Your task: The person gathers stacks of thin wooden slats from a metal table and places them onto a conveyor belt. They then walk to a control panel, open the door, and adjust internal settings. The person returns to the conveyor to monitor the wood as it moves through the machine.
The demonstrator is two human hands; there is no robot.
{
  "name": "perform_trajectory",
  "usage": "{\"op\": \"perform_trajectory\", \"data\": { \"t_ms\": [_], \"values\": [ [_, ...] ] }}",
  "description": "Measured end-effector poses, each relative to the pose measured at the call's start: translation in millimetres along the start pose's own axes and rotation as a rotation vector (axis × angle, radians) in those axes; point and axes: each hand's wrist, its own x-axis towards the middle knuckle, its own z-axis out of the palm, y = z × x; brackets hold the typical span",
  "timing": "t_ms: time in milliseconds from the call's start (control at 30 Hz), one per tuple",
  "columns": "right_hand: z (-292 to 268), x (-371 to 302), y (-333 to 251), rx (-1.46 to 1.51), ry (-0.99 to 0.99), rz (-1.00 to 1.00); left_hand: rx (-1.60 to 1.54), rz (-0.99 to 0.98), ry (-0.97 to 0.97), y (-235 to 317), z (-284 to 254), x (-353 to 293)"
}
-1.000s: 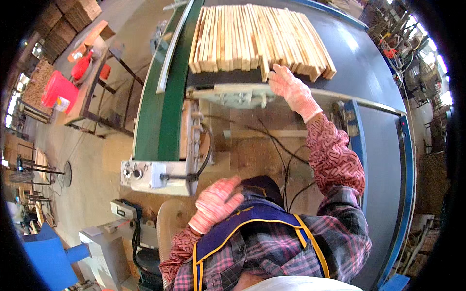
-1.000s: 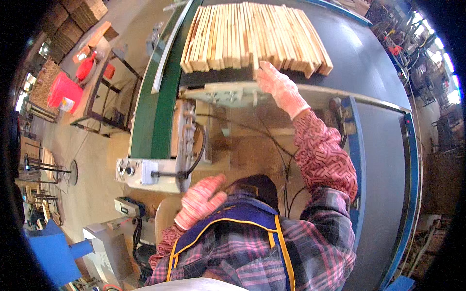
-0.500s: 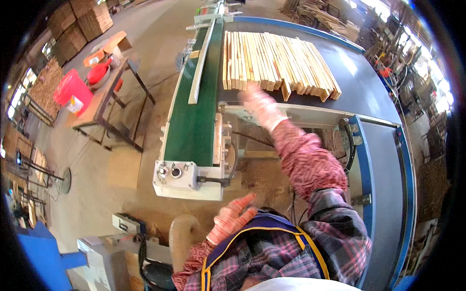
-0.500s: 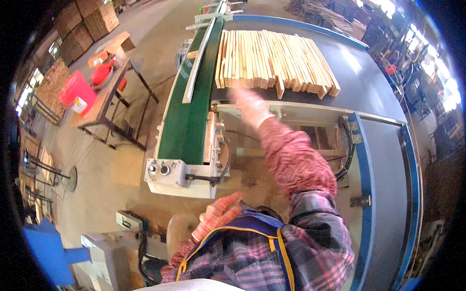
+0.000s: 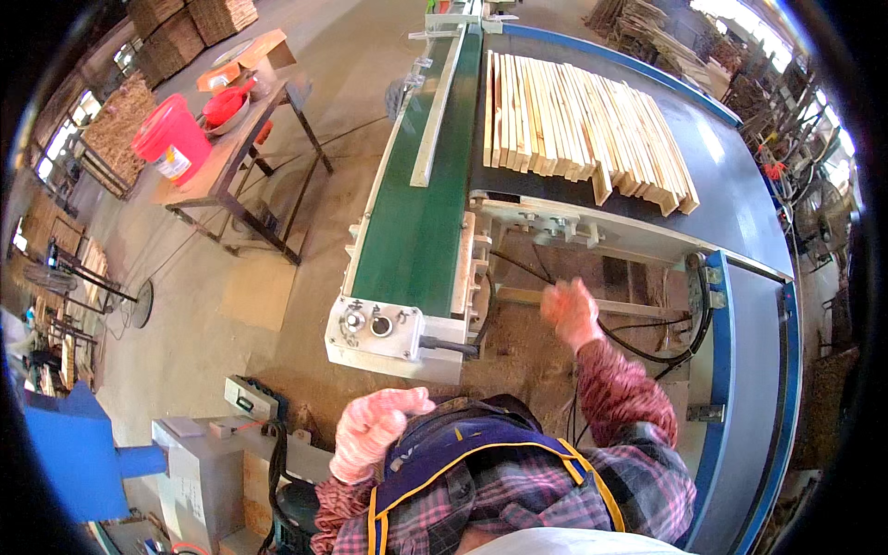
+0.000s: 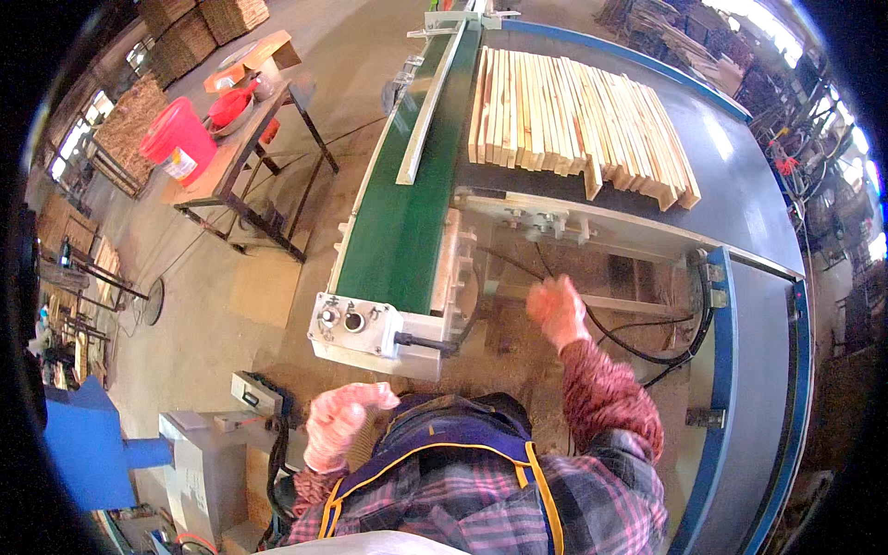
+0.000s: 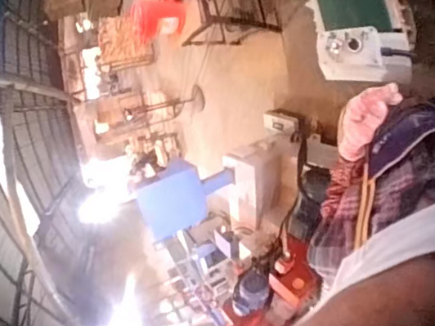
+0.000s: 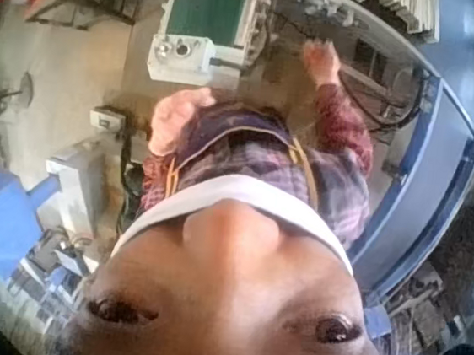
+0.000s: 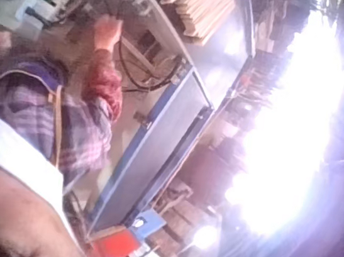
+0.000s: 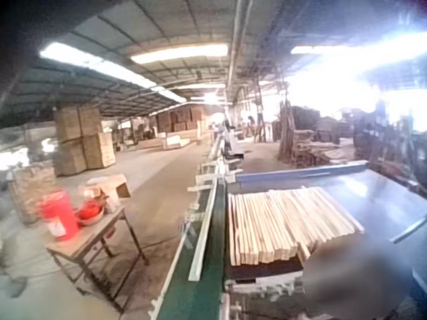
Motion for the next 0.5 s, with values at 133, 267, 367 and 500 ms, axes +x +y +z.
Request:
{"op": "perform_trajectory", "data": {
  "t_ms": [133,267,367,500],
  "values": [
    [42,-58,82,0.026,0.343,0.045,0.016,0.090,-0.135,21,-71,22],
    [31,-79,159,0.078,0.212,-0.039,0.227,0.161,-0.469,56,-116,63],
    [28,-80,213,-0.059,0.580,-0.067,0.270,0.087,-0.632,68,-159,68],
    [51,-93,267,-0.741,0.535,-0.428,0.090,-0.252,-0.625,67,-197,57]
  ]
}}
